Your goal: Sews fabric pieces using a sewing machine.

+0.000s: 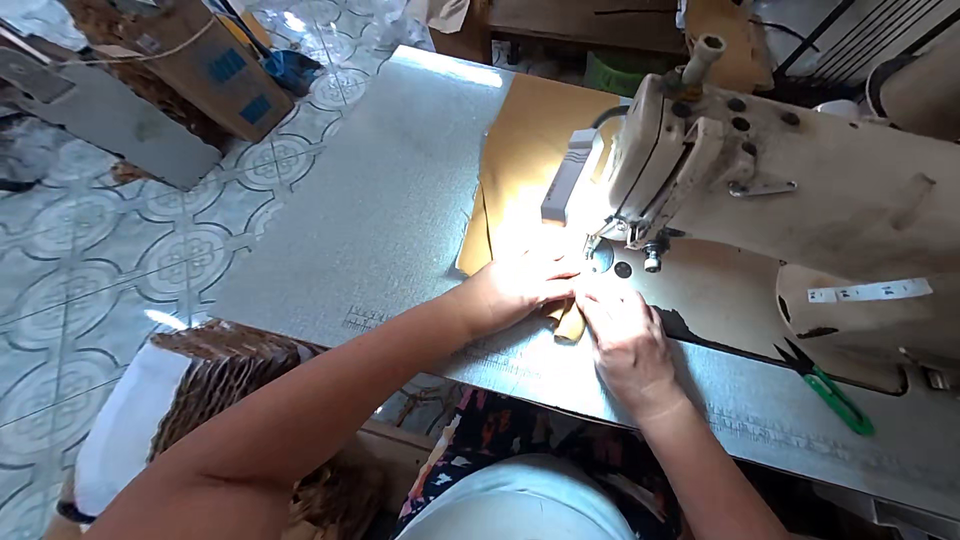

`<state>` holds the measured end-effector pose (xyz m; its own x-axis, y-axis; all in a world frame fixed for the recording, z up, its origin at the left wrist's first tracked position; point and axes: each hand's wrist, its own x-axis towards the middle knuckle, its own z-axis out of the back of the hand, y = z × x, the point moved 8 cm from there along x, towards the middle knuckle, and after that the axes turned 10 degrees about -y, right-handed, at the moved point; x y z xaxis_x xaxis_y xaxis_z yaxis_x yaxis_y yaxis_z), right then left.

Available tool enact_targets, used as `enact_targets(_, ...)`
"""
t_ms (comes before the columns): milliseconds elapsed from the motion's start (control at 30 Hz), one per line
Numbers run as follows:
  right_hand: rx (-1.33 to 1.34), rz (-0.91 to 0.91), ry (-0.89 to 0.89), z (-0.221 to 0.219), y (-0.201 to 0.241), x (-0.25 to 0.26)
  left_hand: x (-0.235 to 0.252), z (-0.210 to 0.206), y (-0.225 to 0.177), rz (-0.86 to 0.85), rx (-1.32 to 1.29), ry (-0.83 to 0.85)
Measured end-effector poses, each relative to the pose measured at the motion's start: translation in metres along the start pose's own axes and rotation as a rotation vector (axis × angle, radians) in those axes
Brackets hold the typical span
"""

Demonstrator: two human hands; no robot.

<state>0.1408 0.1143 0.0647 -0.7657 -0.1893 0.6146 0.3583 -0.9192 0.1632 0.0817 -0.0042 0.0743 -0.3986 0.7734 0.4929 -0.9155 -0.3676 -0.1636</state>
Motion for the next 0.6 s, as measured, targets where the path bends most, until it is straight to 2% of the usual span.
enact_targets(267, 0.005, -0.067, 0.005, -0.014, -0.016, 0.017, 0.019, -0.014, 0.034, 0.043, -0.036, 0.013)
enact_targets(600, -0.001, -0.006, -0.088, -0.007, -0.009, 0.008, 0.02, -0.013, 0.034, 0.062, -0.008, -0.013)
